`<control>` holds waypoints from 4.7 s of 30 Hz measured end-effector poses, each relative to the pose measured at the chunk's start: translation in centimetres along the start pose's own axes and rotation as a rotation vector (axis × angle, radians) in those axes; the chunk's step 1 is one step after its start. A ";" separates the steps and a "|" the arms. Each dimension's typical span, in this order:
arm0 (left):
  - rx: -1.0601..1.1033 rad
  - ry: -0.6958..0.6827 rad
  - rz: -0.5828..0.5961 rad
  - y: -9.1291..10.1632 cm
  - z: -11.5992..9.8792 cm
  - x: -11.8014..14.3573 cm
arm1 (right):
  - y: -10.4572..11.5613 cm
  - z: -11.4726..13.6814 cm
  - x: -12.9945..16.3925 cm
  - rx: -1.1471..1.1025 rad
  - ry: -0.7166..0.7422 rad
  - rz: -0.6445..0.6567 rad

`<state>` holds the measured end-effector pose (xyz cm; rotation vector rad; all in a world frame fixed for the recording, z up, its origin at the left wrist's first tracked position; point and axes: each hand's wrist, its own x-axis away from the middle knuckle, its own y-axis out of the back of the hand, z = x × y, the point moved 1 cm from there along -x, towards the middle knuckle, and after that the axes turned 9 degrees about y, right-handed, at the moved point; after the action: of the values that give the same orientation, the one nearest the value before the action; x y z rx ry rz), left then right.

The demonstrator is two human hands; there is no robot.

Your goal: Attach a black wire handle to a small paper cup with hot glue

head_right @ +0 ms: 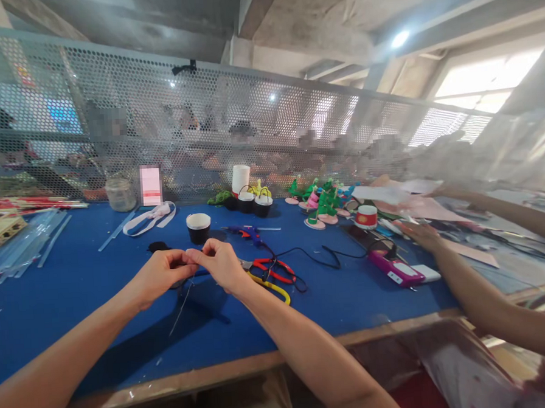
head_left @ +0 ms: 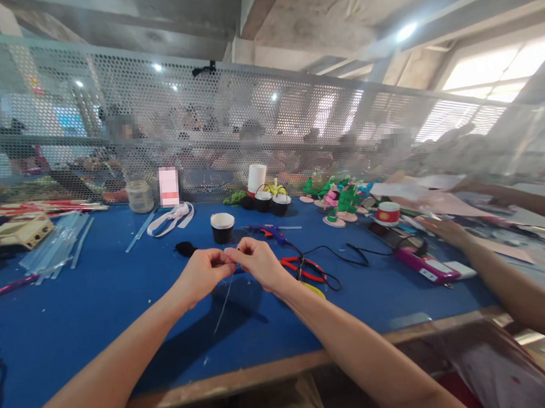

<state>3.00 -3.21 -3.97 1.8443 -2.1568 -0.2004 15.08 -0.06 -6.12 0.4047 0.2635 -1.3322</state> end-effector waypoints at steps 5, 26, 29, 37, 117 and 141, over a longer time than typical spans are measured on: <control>0.115 0.089 0.069 0.3 0.0 -0.2 | 0.4 0.2 -0.1 -0.191 -0.035 0.150; 0.084 0.061 0.048 0.5 0.0 -0.2 | 0.3 0.0 -0.3 -0.325 -0.096 0.106; 0.158 0.106 0.101 0.7 0.0 -0.3 | 0.5 0.2 -0.4 -0.443 -0.127 0.175; 0.167 0.079 0.210 0.5 -0.3 0.3 | 0.3 -0.1 -0.2 -0.446 -0.112 0.217; 0.032 0.052 0.028 0.6 0.3 -0.4 | 0.6 0.3 -0.2 -0.196 0.002 0.186; -0.053 -0.002 -0.038 0.2 -0.2 -0.5 | 0.5 0.0 -0.3 -0.095 -0.023 0.123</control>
<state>2.97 -2.71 -3.75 1.8577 -2.0980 -0.2647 15.53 0.32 -5.91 0.3200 0.2771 -1.1981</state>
